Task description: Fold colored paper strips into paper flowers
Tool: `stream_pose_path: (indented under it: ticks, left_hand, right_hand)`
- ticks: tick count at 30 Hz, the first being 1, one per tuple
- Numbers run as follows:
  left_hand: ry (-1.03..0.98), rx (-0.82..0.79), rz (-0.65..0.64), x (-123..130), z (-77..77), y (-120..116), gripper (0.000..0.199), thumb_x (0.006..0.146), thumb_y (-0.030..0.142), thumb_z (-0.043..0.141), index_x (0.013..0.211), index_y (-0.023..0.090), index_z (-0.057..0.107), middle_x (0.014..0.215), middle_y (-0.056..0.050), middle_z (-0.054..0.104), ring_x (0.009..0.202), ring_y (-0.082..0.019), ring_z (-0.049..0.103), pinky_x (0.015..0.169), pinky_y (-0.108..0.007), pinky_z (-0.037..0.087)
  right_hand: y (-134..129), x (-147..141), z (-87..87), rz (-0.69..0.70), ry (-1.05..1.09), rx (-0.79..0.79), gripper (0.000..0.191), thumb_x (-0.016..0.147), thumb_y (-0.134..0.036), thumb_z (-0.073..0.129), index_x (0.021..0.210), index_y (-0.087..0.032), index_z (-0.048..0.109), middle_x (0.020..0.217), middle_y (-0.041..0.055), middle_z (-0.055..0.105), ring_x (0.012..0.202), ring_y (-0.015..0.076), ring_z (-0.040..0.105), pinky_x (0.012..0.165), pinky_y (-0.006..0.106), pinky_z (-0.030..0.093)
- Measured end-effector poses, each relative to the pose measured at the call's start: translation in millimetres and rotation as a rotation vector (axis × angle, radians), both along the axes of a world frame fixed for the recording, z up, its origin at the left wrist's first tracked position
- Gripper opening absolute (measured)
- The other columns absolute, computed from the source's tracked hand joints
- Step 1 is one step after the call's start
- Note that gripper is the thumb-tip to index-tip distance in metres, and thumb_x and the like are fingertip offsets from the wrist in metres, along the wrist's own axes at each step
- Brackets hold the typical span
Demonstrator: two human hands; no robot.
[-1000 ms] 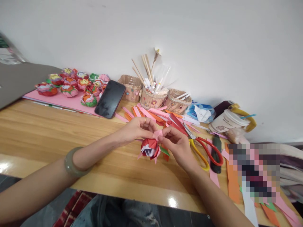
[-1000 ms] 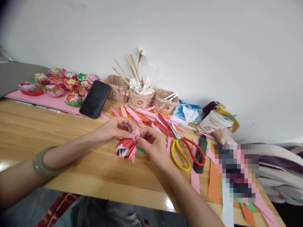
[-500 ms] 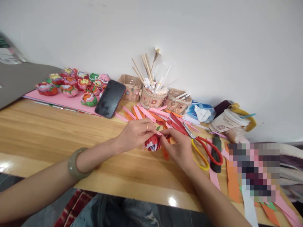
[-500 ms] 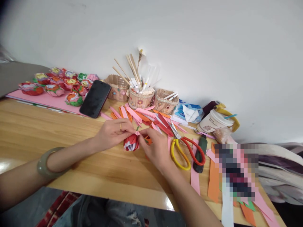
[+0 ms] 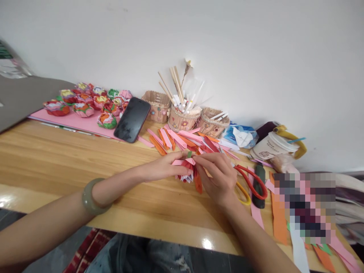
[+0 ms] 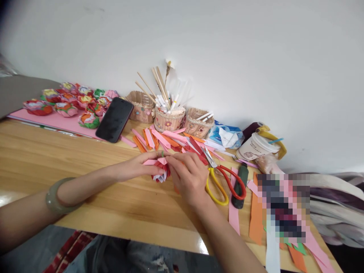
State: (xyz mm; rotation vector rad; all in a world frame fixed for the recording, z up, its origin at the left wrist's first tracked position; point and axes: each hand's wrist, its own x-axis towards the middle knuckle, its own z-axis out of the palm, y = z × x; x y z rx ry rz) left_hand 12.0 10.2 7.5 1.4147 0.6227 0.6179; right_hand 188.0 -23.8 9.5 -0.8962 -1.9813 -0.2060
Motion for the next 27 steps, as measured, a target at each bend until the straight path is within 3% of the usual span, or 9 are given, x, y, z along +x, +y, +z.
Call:
stream_pose_path:
  ticks: [3, 7, 10, 16, 22, 27]
  left_hand:
    - [0.082, 0.211, 0.135, 1, -0.2, 0, 0.035, 0.078, 0.024, 0.056, 0.112, 0.016, 0.052, 0.105, -0.006, 0.061, 0.095, -0.017, 0.057, 0.084, -0.031, 0.045]
    - [0.235, 0.463, 0.214, 1, -2.4, 2, 0.032, 0.080, 0.026, 0.054, 0.111, 0.018, 0.052, 0.110, -0.008, 0.060, 0.100, -0.022, 0.055, 0.089, -0.038, 0.042]
    - [0.254, 0.518, 0.197, 1, -3.2, 1, 0.031, 0.082, 0.027, 0.053, 0.111, 0.018, 0.051, 0.115, -0.011, 0.057, 0.106, -0.024, 0.052, 0.093, -0.041, 0.040]
    - [0.156, 0.455, 0.192, 1, -2.8, -1, 0.030, 0.082, 0.034, 0.052, 0.106, 0.017, 0.049, 0.109, -0.010, 0.057, 0.103, -0.022, 0.052, 0.092, -0.039, 0.041]
    - [0.068, 0.394, 0.296, 3, -3.6, -5, 0.038, 0.079, 0.040, 0.055, 0.109, 0.019, 0.046, 0.106, -0.008, 0.056, 0.101, -0.021, 0.053, 0.091, -0.033, 0.042]
    - [0.000, 0.364, 0.352, 5, -2.9, -8, 0.037, 0.077, 0.038, 0.057, 0.107, 0.019, 0.047, 0.113, -0.008, 0.055, 0.111, -0.022, 0.050, 0.097, -0.034, 0.038]
  right_hand:
    - [-1, -6, 8.9, -0.085, 0.189, -0.284, 0.008, 0.082, -0.020, 0.057, 0.086, -0.021, 0.064, 0.076, 0.0042, 0.064, 0.064, 0.0144, 0.057, 0.057, 0.028, 0.046]
    - [-2, -11, 18.6, 0.092, 0.432, -0.889, 0.026, 0.085, -0.034, 0.053, 0.067, -0.017, 0.060, 0.059, -0.0011, 0.055, 0.051, 0.0092, 0.047, 0.048, 0.022, 0.039]
    - [1, -10, 17.4, 0.180, 0.600, -1.098, 0.028, 0.078, -0.040, 0.061, 0.064, -0.016, 0.059, 0.056, -0.0026, 0.053, 0.048, 0.0078, 0.043, 0.043, 0.020, 0.034]
    - [4, -7, 12.9, 0.233, 0.786, -1.246, 0.029, 0.072, -0.038, 0.068, 0.059, -0.016, 0.056, 0.050, -0.0059, 0.046, 0.040, 0.0043, 0.035, 0.037, 0.018, 0.024]
    - [1, -10, 17.4, 0.240, 0.857, -1.238, 0.029, 0.069, -0.035, 0.070, 0.055, -0.015, 0.055, 0.046, -0.0066, 0.044, 0.038, 0.0032, 0.032, 0.037, 0.018, 0.020]
    - [-2, -15, 18.1, 0.238, 0.874, -1.191, 0.028, 0.069, -0.033, 0.070, 0.054, -0.015, 0.055, 0.045, -0.0067, 0.043, 0.038, 0.0032, 0.032, 0.037, 0.018, 0.021]
